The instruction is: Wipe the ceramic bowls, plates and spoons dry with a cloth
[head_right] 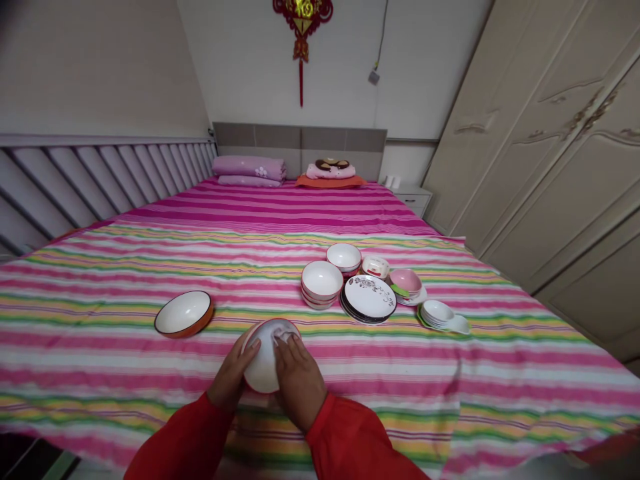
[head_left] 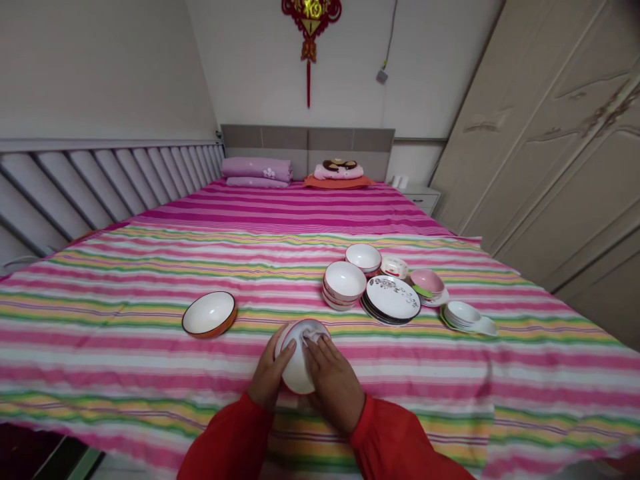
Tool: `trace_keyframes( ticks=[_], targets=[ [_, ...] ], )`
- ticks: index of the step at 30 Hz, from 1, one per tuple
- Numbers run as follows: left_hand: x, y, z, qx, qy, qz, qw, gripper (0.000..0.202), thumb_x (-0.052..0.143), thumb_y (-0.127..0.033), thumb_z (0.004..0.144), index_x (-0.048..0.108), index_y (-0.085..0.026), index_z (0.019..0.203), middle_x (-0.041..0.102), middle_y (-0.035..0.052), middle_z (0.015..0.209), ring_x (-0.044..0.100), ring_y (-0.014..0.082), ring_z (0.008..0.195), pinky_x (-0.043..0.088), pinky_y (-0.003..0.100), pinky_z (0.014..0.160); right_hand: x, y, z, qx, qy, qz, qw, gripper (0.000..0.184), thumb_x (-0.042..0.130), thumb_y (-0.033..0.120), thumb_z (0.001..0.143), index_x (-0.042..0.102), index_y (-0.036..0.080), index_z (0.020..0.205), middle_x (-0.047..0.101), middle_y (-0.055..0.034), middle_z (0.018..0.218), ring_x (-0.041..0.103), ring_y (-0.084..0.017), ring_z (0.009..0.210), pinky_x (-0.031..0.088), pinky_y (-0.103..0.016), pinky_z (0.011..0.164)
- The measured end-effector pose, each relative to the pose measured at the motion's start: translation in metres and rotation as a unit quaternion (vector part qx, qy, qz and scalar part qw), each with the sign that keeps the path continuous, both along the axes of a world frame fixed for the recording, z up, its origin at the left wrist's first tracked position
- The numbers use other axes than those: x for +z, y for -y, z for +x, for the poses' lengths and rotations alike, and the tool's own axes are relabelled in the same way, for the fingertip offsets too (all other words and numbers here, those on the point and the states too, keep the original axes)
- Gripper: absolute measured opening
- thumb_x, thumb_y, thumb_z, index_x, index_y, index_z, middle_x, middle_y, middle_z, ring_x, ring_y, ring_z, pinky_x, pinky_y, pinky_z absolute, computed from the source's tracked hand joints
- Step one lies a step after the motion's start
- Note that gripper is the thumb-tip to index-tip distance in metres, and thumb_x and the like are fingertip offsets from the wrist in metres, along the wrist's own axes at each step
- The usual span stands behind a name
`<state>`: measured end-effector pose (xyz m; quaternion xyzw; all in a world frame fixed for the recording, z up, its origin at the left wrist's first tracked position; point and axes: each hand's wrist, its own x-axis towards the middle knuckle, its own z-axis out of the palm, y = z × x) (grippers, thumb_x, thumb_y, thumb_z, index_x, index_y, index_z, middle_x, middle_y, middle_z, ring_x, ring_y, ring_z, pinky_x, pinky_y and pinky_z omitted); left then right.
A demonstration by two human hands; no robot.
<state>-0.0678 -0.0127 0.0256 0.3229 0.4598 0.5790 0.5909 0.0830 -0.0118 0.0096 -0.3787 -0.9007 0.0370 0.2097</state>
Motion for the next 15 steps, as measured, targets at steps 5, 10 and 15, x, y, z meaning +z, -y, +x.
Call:
trace_keyframes(
  ticks=[5,10,15],
  targets=[
    [0.000,-0.001,0.005,0.015,-0.010,-0.009,1.000,0.062,0.066,-0.046,0.071,0.049,-0.019,0.125,0.057,0.0119,0.125,0.053,0.0276,0.115,0.043,0.038,0.095,0.014,0.016,-0.002,0.059,-0.021,-0.060,0.996,0.062,0.055,0.016,0.076,0.038,0.013,0.135,0.044,-0.0106,0.138,0.037,-0.024,0.128,0.023,-0.040,0.112],
    [-0.007,-0.004,0.010,0.002,-0.002,-0.018,1.000,0.062,0.066,-0.049,0.070,0.052,-0.016,0.120,0.059,0.0126,0.122,0.054,0.0268,0.114,0.042,0.036,0.095,0.009,0.012,-0.008,0.023,-0.014,-0.007,1.000,0.063,0.057,0.014,0.076,0.038,0.010,0.135,0.040,-0.0151,0.140,0.038,-0.028,0.127,0.028,-0.047,0.108],
    [0.007,-0.003,0.006,0.015,-0.003,-0.007,1.000,0.064,0.065,-0.050,0.070,0.050,-0.017,0.122,0.059,0.0122,0.121,0.054,0.0277,0.112,0.045,0.036,0.091,-0.003,0.002,-0.008,-0.014,-0.036,0.083,0.996,0.032,0.049,0.003,0.081,0.059,0.003,0.112,0.061,-0.0212,0.116,0.054,-0.029,0.111,0.043,-0.044,0.097]
  ],
)
